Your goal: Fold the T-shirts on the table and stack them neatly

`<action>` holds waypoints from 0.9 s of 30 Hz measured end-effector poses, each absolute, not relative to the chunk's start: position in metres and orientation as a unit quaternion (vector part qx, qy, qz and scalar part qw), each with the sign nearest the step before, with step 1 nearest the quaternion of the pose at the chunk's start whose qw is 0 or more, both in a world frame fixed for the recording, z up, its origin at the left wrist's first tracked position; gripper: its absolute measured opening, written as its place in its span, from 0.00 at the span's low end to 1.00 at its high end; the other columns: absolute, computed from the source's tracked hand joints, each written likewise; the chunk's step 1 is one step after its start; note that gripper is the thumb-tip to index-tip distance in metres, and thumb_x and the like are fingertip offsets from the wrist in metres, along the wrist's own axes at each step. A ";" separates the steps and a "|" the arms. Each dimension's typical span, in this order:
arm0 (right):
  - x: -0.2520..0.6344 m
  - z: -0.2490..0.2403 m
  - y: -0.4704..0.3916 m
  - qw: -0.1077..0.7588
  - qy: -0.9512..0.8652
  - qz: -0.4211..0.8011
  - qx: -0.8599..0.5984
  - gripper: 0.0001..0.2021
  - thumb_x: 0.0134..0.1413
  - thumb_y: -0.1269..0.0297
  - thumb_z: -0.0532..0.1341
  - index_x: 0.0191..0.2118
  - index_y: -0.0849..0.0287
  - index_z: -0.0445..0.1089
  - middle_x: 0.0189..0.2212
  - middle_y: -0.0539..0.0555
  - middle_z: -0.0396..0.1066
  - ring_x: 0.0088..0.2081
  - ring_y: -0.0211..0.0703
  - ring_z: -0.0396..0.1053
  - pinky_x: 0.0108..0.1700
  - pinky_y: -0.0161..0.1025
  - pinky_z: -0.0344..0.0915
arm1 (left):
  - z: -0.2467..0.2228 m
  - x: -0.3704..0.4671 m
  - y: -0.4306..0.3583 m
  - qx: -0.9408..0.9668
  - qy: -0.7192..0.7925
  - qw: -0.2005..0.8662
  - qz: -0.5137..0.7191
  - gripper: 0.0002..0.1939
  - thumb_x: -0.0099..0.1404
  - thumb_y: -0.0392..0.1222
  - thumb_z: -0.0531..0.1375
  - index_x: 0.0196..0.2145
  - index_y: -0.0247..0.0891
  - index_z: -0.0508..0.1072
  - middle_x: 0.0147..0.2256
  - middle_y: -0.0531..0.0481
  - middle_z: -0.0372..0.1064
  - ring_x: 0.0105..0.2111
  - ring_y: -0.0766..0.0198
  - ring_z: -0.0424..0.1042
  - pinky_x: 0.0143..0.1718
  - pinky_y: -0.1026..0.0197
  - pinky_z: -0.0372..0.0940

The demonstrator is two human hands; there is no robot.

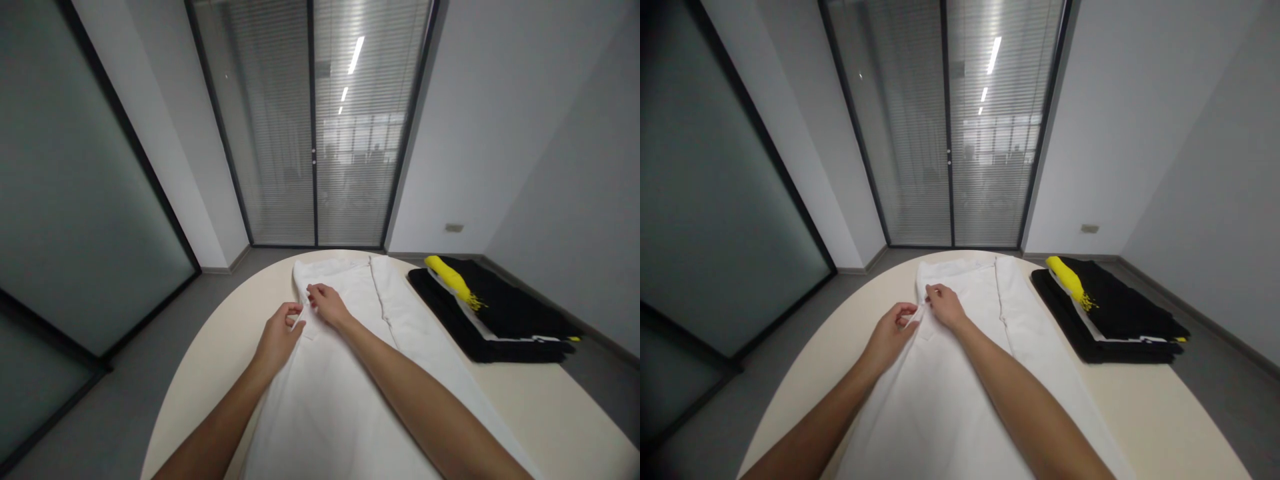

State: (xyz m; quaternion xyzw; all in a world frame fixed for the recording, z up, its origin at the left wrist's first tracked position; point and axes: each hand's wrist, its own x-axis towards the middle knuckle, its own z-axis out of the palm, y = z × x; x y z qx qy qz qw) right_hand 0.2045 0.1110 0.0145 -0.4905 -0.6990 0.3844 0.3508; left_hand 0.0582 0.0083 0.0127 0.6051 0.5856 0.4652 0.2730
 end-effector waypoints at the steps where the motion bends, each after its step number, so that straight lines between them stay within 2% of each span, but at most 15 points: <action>1: 0.206 0.016 0.114 0.345 -0.688 0.408 -0.491 0.23 0.68 0.48 0.52 0.43 0.61 0.76 0.33 0.54 0.78 0.33 0.39 0.72 0.38 0.34 0.65 | 0.014 0.063 0.006 0.606 0.583 0.288 0.458 0.14 0.62 0.36 0.60 0.46 0.39 0.71 0.44 0.48 0.75 0.31 0.67 0.72 0.33 0.65 0.67; 4: 0.210 0.019 0.121 0.313 -0.658 0.465 -0.503 0.23 0.62 0.46 0.60 0.46 0.63 0.75 0.28 0.52 0.75 0.27 0.38 0.68 0.30 0.33 0.61 | 0.014 0.076 0.000 0.615 0.582 0.318 0.427 0.14 0.62 0.35 0.60 0.47 0.39 0.72 0.41 0.49 0.75 0.31 0.67 0.73 0.31 0.66 0.67; 7: 0.216 0.018 0.128 0.291 -0.642 0.501 -0.502 0.23 0.56 0.56 0.67 0.53 0.65 0.70 0.28 0.50 0.74 0.23 0.35 0.65 0.26 0.32 0.59 | 0.013 0.085 -0.004 0.621 0.569 0.343 0.416 0.14 0.62 0.33 0.59 0.45 0.39 0.73 0.46 0.47 0.75 0.36 0.66 0.74 0.34 0.66 0.69; 10: 0.223 0.014 0.134 0.287 -0.654 0.492 -0.497 0.15 0.53 0.67 0.66 0.47 0.65 0.73 0.25 0.49 0.72 0.23 0.34 0.64 0.26 0.31 0.58 | 0.013 0.091 -0.008 0.639 0.545 0.353 0.412 0.13 0.61 0.30 0.59 0.43 0.38 0.74 0.53 0.44 0.73 0.40 0.63 0.74 0.36 0.64 0.71; 12: 0.228 0.012 0.137 0.286 -0.660 0.485 -0.497 0.10 0.52 0.70 0.64 0.41 0.65 0.74 0.23 0.47 0.70 0.23 0.33 0.63 0.26 0.31 0.56 | 0.016 0.090 -0.011 0.675 0.529 0.330 0.394 0.14 0.62 0.30 0.57 0.44 0.39 0.75 0.54 0.44 0.73 0.40 0.63 0.74 0.37 0.63 0.72; 14: 0.231 0.009 0.137 0.285 -0.663 0.481 -0.498 0.06 0.51 0.70 0.63 0.36 0.64 0.74 0.20 0.46 0.67 0.22 0.33 0.61 0.25 0.31 0.54 | 0.023 0.086 -0.016 0.747 0.494 0.285 0.343 0.18 0.64 0.28 0.54 0.47 0.40 0.76 0.52 0.46 0.73 0.44 0.62 0.75 0.45 0.60 0.72; 17: 0.233 0.006 0.136 0.288 -0.667 0.474 -0.498 0.04 0.52 0.67 0.62 0.32 0.63 0.72 0.18 0.44 0.63 0.21 0.33 0.58 0.25 0.32 0.51 | 0.036 0.077 -0.022 0.856 0.423 0.201 0.219 0.24 0.63 0.23 0.51 0.46 0.46 0.78 0.54 0.51 0.73 0.54 0.62 0.71 0.57 0.57 0.65; 21: 0.233 0.001 0.136 0.298 -0.663 0.464 -0.506 0.05 0.53 0.65 0.60 0.30 0.61 0.69 0.16 0.42 0.58 0.20 0.33 0.56 0.24 0.32 0.49 | 0.048 0.067 -0.028 0.896 0.396 0.139 0.146 0.21 0.60 0.25 0.56 0.41 0.48 0.80 0.58 0.52 0.69 0.57 0.58 0.68 0.57 0.55 0.65; 24: 0.232 -0.001 0.136 0.303 -0.660 0.461 -0.511 0.04 0.52 0.66 0.60 0.28 0.60 0.67 0.16 0.42 0.58 0.20 0.33 0.55 0.24 0.32 0.49 | 0.049 0.066 -0.029 0.897 0.393 0.133 0.150 0.15 0.61 0.28 0.58 0.38 0.46 0.79 0.60 0.51 0.67 0.58 0.57 0.67 0.57 0.54 0.65; 27: 0.232 0.001 0.138 0.307 -0.653 0.461 -0.516 0.04 0.52 0.67 0.58 0.28 0.60 0.67 0.17 0.43 0.60 0.21 0.33 0.57 0.25 0.32 0.51 | 0.046 0.069 -0.028 0.896 0.380 0.139 0.184 0.15 0.64 0.28 0.56 0.41 0.45 0.77 0.61 0.50 0.66 0.59 0.59 0.66 0.59 0.55 0.64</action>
